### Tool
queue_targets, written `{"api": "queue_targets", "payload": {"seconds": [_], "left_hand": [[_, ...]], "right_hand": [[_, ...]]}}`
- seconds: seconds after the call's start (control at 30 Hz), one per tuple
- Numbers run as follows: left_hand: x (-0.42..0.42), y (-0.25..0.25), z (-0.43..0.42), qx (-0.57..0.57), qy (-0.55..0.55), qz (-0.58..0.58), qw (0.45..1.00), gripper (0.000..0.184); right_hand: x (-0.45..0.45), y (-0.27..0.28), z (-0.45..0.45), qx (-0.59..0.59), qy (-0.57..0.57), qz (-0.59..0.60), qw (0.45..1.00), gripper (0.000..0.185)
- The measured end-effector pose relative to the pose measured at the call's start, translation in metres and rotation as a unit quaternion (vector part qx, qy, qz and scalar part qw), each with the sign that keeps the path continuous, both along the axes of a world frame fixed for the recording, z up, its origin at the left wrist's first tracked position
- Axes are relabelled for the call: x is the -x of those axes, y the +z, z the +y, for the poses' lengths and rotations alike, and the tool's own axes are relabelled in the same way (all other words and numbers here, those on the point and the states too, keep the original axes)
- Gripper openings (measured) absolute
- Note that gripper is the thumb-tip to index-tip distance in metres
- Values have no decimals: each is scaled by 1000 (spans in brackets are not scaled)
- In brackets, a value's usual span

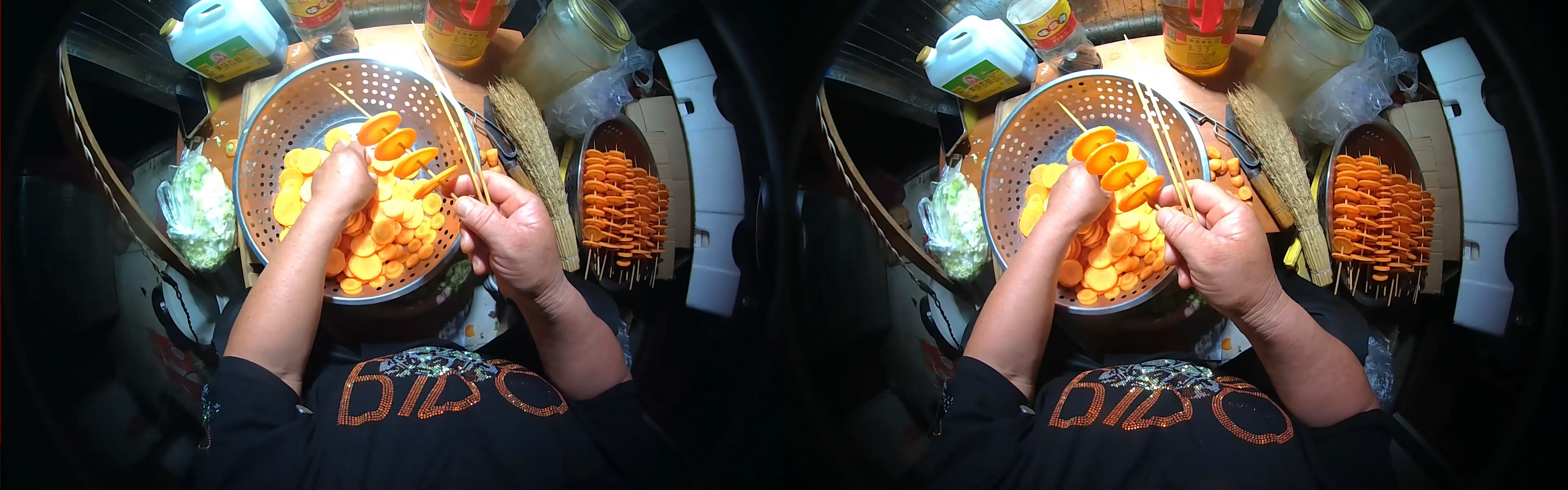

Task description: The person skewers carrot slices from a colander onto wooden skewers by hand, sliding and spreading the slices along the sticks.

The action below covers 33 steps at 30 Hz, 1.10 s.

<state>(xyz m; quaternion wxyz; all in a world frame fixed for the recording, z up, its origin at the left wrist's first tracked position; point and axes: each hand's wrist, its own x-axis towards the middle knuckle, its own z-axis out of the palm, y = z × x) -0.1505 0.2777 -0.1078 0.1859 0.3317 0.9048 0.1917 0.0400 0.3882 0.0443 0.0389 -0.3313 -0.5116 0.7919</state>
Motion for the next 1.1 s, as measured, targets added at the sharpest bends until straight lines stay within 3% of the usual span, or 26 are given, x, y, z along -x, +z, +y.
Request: {"api": "queue_targets", "payload": {"seconds": [0.13, 0.2, 0.23, 0.3, 0.4, 0.57, 0.8, 0.9, 1.1], "left_hand": [[14, -11, 0, 20, -45, -55, 997, 32], [18, -3, 1, -126, 24, -243, 962, 26], [16, 17, 3, -126, 24, -242, 962, 26], [13, 61, 3, -188, 193, -369, 890, 9], [24, 79, -9, -339, 251, -463, 779, 12], [36, 81, -24, -428, 276, -481, 714, 14], [41, 87, -35, -472, 306, -439, 701, 12], [45, 87, -39, -501, 302, -460, 668, 15], [51, 81, -44, -501, 320, -469, 653, 4]], "right_hand": [[0, 0, 0, 1, -6, 1, 1000, 18], [0, 0, 0, 2, -5, 2, 1000, 18], [0, 1, 0, 2, -4, 2, 1000, 18], [-1, 0, -1, 1, 0, 0, 1000, 18], [-1, -1, -3, 3, 18, -7, 1000, 17], [-1, -6, -6, -3, 58, -7, 998, 16], [1, -4, -6, -33, 94, -12, 995, 15], [1, -3, -6, -35, 99, -14, 994, 14], [-1, -4, -6, -31, 98, -4, 995, 14]]}}
